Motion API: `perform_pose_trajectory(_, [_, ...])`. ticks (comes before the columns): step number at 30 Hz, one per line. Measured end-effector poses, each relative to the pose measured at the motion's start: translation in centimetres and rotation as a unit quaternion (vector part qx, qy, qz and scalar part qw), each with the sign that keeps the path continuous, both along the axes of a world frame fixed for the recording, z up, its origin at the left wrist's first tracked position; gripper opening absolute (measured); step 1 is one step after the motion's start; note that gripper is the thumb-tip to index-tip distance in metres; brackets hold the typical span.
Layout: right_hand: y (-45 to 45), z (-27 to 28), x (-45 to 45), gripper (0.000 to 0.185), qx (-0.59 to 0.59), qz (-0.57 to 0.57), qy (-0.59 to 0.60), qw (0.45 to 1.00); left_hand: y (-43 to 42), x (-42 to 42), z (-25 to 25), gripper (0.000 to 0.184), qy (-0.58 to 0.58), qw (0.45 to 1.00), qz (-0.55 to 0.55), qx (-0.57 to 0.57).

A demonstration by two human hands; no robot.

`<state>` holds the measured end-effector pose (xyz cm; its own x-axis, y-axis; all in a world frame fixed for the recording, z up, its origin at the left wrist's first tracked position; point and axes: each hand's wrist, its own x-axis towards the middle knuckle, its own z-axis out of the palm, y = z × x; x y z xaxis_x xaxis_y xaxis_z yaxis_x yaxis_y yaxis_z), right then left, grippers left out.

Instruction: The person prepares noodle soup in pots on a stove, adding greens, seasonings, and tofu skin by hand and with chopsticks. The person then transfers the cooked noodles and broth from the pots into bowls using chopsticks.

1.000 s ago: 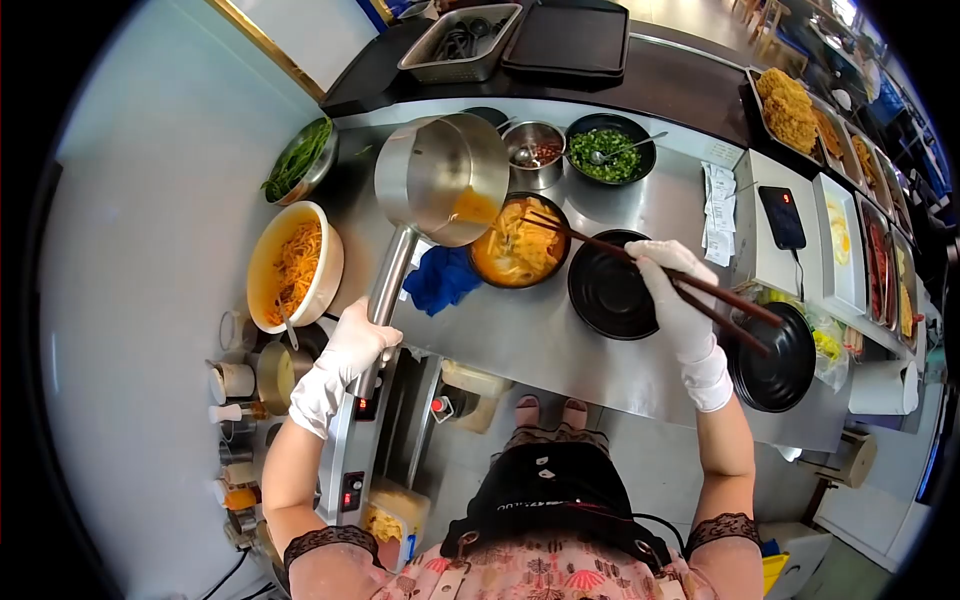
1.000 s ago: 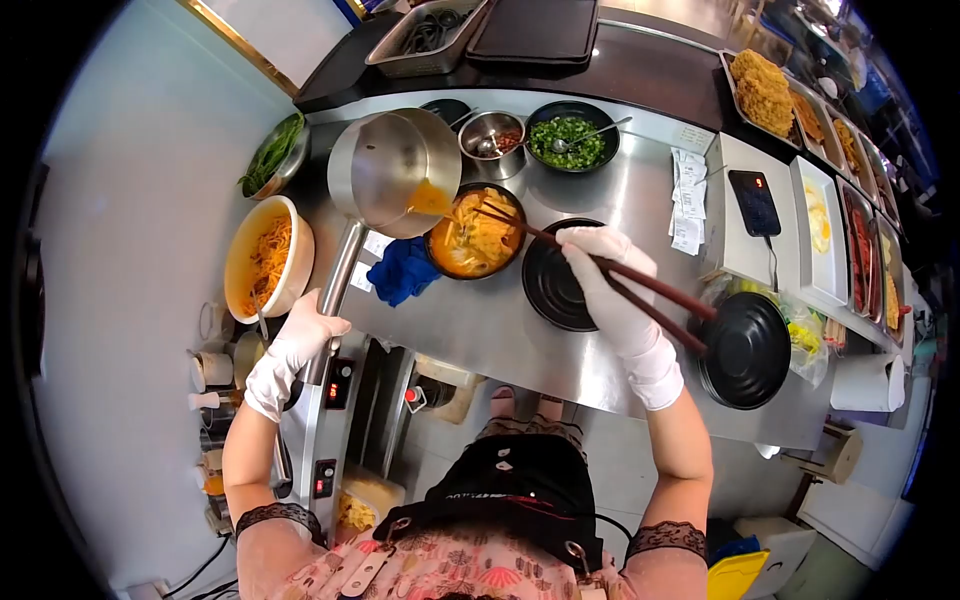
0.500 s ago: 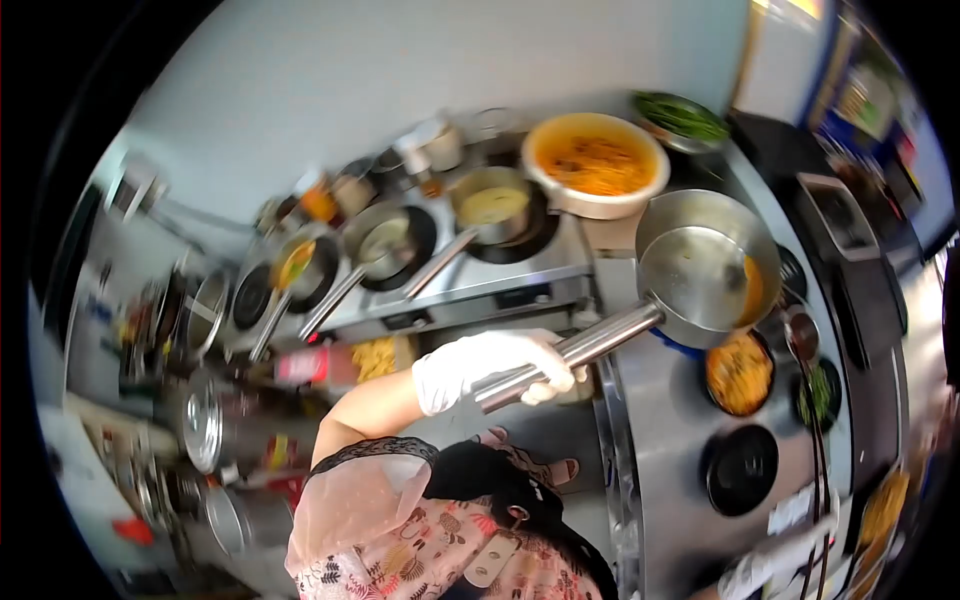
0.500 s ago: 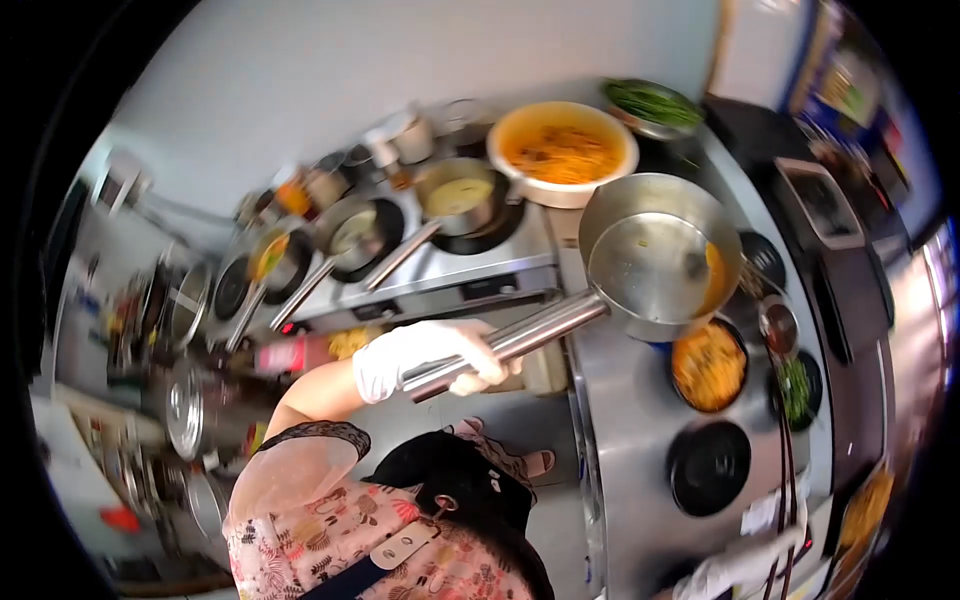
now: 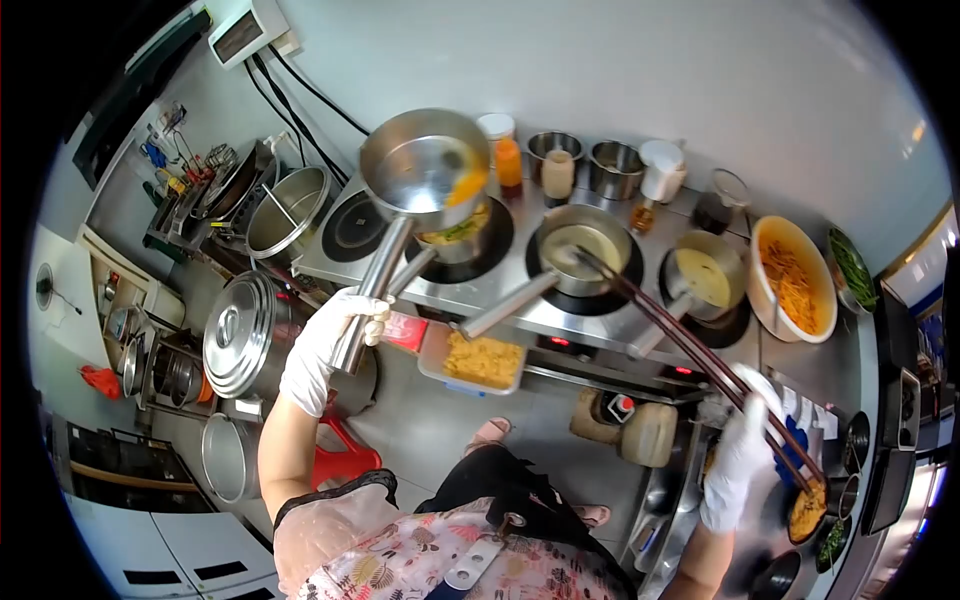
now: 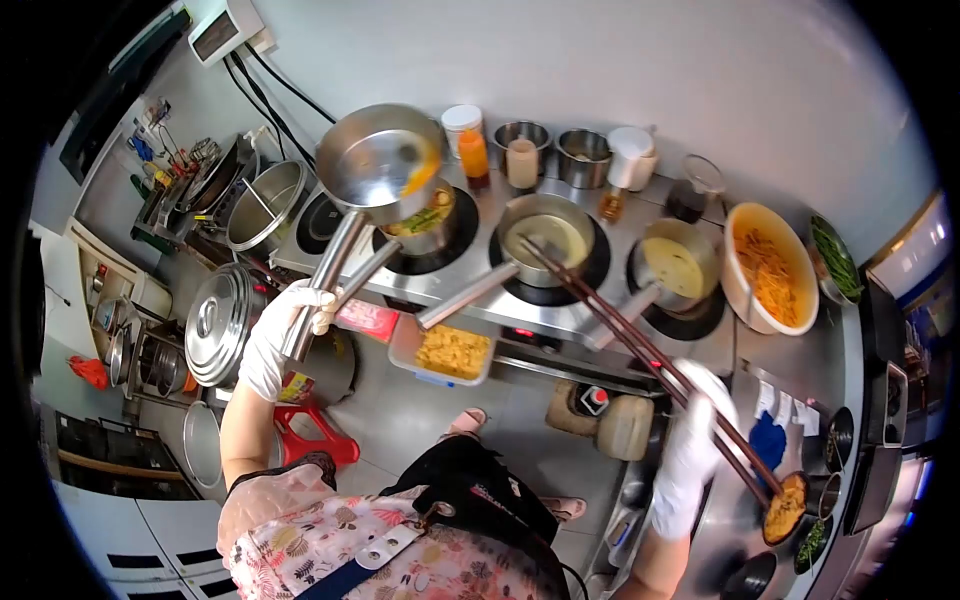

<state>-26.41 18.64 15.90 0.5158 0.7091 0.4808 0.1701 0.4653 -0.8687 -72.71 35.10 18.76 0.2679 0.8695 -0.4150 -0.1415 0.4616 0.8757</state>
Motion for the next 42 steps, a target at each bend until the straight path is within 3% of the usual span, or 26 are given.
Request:
perform_pose_trajectory(4, [16.1,-1.6,-12.7,0.018,-0.105,0.114,-0.063,0.986,9.9,-13.5,-8.1,0.018,0.036,0.999,0.027,-0.026])
perform_pose_trajectory(6, [23.1,-4.0,-17.1,0.015,-0.079,0.158,-0.103,0.979,13.7,-18.0,-11.6,0.014,-0.01,0.996,0.061,-0.072])
perform_pose_trajectory(10, [31.5,-6.0,-22.9,0.012,-0.159,0.223,-0.138,0.952,17.7,-23.3,-16.0,0.011,-0.082,0.983,0.091,-0.137])
perform_pose_trajectory(12, [33.8,-6.7,-25.1,0.013,-0.204,0.247,-0.128,0.939,18.9,-24.6,-17.7,0.011,-0.103,0.978,0.096,-0.152])
perform_pose_trajectory(15, [37.2,-8.5,-28.1,0.014,-0.161,0.244,-0.131,0.947,19.9,-26.0,-19.6,0.011,-0.152,0.967,0.105,-0.176])
perform_pose_trajectory(18, [38.0,-6.9,-28.0,0.012,-0.248,0.173,-0.108,0.947,20.3,-27.0,-21.2,0.013,-0.171,0.962,0.109,-0.182])
perform_pose_trajectory(21, [37.4,-5.3,-26.1,0.012,-0.192,0.157,-0.193,0.949,20.4,-27.7,-22.0,0.008,-0.17,0.965,0.093,-0.175])
perform_pose_trajectory(23, [37.2,-3.6,-25.5,0.009,-0.167,0.136,-0.159,0.964,20.7,-27.7,-22.2,0.014,-0.163,0.968,0.081,-0.171])
perform_pose_trajectory(25, [37.5,-2.5,-25.8,0.013,-0.244,0.097,-0.168,0.95,20.4,-26.7,-20.6,0.025,0.0,0.986,0.095,-0.14])
perform_pose_trajectory(26, [38.4,-2.9,-25.8,0.018,-0.224,0.125,-0.157,0.954,20.1,-26.1,-18.9,0.037,0.077,0.982,0.111,-0.132])
perform_pose_trajectory(27, [39.4,-3.8,-25.8,0.022,-0.202,0.152,-0.144,0.957,19.9,-26.8,-19.5,0.041,0.286,0.95,0.112,0.048])
perform_pose_trajectory(29, [40.8,-5.5,-25.5,0.021,-0.19,0.142,-0.145,0.961,18.1,-24.7,-16.2,0.04,0.451,0.812,0.291,0.228])
perform_pose_trajectory(31, [41.5,-6.6,-25.2,0.024,-0.183,0.175,-0.058,0.966,15.1,-22.0,-12.5,0.032,0.315,0.865,0.309,0.239])
perform_pose_trajectory(32, [41.6,-7.1,-25.2,0.029,-0.209,0.177,-0.073,0.959,13.9,-20.6,-12.8,0.024,0.313,0.882,0.275,0.219])
perform_pose_trajectory(33, [42.0,-9.3,-24.6,0.024,-0.215,0.203,-0.096,0.95,13.0,-18.2,-11.8,0.021,0.256,0.934,0.182,0.17])
perform_pose_trajectory(34, [41.6,-9.0,-25.1,0.021,-0.215,0.224,-0.111,0.944,12.4,-16.9,-13.1,0.022,0.292,0.942,0.096,0.136])
perform_pose_trajectory(35, [40.8,-8.3,-25.8,0.017,-0.215,0.244,-0.126,0.937,11.7,-16.3,-17.5,0.028,0.28,0.94,0.048,0.188])
perform_pose_trajectory(37, [40.0,-7.3,-25.5,0.013,-0.236,0.251,-0.157,0.926,13.2,-14.6,-19.7,0.039,0.206,0.976,-0.067,-0.013])
perform_pose_trajectory(38, [39.4,-7.0,-24.8,0.013,-0.24,0.245,-0.166,0.925,15.0,-13.1,-17.2,0.042,0.106,0.971,-0.106,-0.186])
perform_pose_trajectory(39, [39.0,-6.8,-24.2,0.012,-0.243,0.24,-0.176,0.923,15.0,-12.0,-18.1,0.042,0.105,0.971,-0.109,-0.185])
perform_pose_trajectory(41, [38.2,-6.7,-23.5,0.01,-0.203,0.248,-0.139,0.937,15.3,-10.1,-19.3,0.041,-0.135,0.929,-0.07,-0.336])
perform_pose_trajectory(42, [38.0,-6.7,-23.3,0.009,-0.196,0.235,-0.161,0.938,15.1,-9.9,-19.4,0.034,-0.123,0.947,-0.107,-0.276])
